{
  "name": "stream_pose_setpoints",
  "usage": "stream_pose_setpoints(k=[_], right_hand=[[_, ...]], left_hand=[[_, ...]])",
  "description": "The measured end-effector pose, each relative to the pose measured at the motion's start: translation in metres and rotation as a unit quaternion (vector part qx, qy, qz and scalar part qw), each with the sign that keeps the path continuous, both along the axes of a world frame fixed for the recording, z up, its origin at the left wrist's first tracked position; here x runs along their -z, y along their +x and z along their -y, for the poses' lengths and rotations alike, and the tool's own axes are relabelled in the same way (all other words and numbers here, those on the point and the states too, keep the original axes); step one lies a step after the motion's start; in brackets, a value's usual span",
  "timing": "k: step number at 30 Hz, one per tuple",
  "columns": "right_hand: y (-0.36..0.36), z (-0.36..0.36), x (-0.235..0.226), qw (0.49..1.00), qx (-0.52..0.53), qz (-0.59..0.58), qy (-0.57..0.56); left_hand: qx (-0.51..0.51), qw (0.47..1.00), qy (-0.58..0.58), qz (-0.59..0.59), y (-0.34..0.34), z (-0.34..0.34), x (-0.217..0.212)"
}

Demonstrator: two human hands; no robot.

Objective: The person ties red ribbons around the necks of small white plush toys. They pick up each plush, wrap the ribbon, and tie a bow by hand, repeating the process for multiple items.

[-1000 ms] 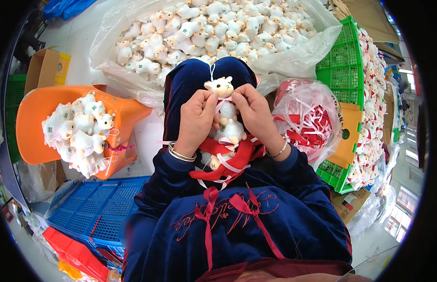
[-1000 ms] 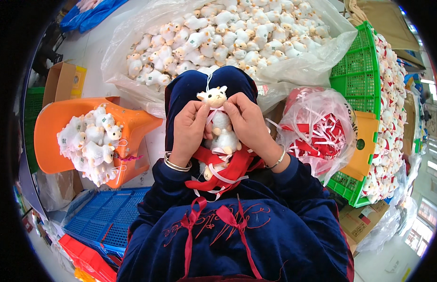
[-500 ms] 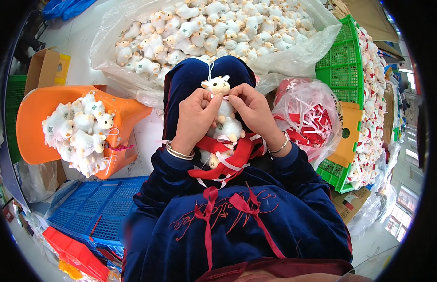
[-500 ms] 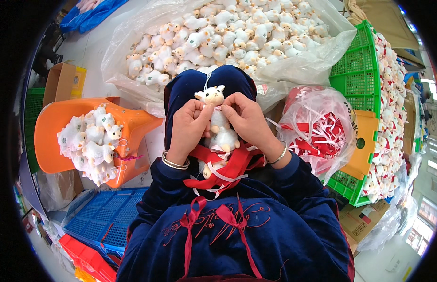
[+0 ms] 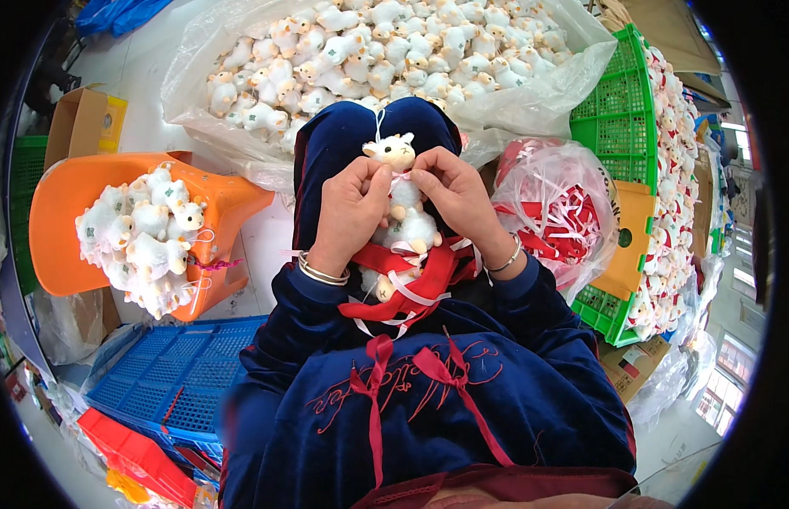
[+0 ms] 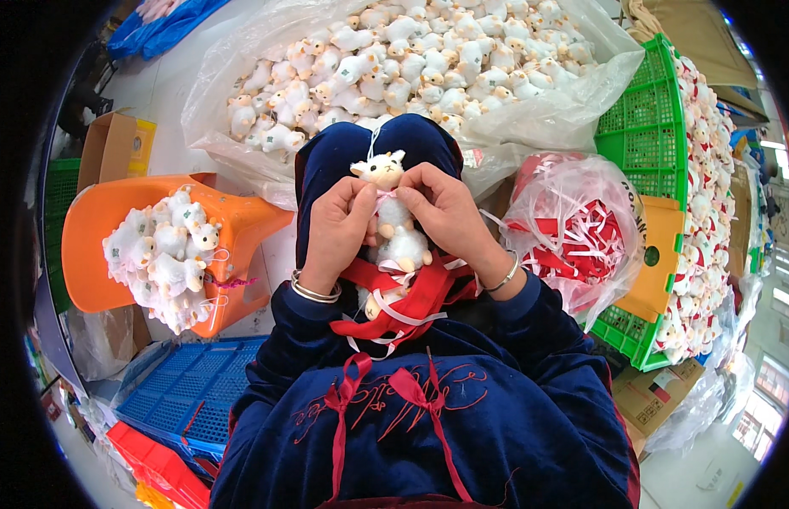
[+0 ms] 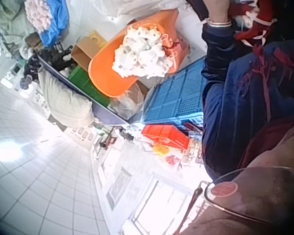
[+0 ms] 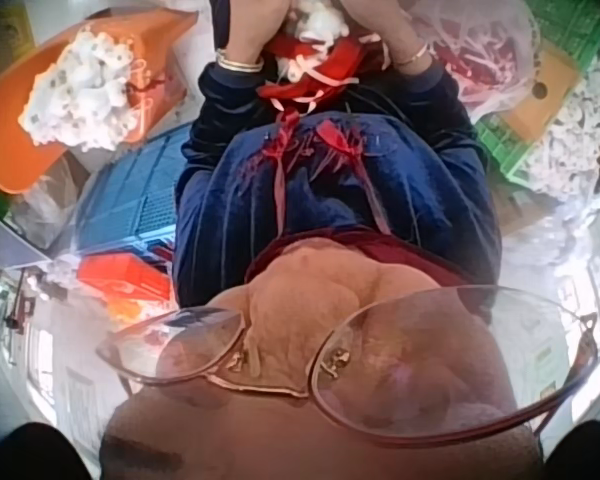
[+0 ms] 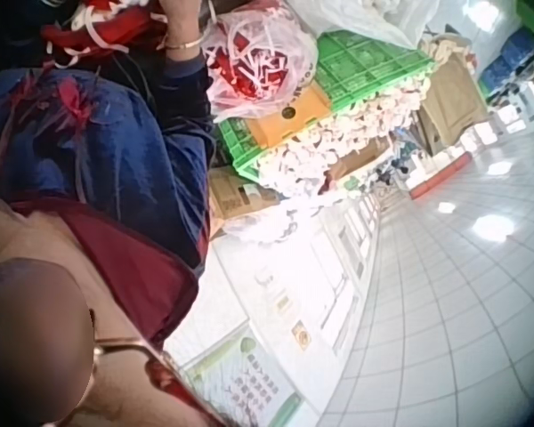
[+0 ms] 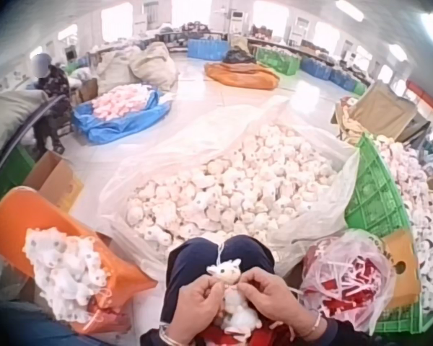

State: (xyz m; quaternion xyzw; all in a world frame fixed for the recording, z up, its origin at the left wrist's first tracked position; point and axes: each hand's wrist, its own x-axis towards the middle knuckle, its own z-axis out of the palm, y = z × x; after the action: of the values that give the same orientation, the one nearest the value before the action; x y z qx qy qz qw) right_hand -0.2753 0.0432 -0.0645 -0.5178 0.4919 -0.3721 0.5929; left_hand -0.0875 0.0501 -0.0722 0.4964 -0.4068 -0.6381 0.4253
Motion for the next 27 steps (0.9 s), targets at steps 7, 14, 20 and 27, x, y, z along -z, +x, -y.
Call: stream_pose_setpoints(k=[7,14,20,27], right_hand=[[-0.0015,-0.0002,0.0031,1.000,-0.001,0.004,-0.005],[-0.0007,0.0000,-0.0046,1.000,-0.004,-0.027,-0.004],[-0.0018,-0.0002,-0.0043,1.000,-0.004,-0.020,-0.002],[-0.0012,-0.0012,-0.0002,1.000,-0.006,0.007,0.004]], left_hand=[[0.007,1.000,0.013,-0.025,0.0040,0.0004,0.0023],[-0.006,1.000,-0.022,0.018,0.0001,-0.0005,0.0024],[-0.028,0.999,-0.025,0.008,-0.0018,-0.0038,0.0046],[-0.038,0.999,-0.021,-0.003,-0.0042,-0.0048,0.0054]])
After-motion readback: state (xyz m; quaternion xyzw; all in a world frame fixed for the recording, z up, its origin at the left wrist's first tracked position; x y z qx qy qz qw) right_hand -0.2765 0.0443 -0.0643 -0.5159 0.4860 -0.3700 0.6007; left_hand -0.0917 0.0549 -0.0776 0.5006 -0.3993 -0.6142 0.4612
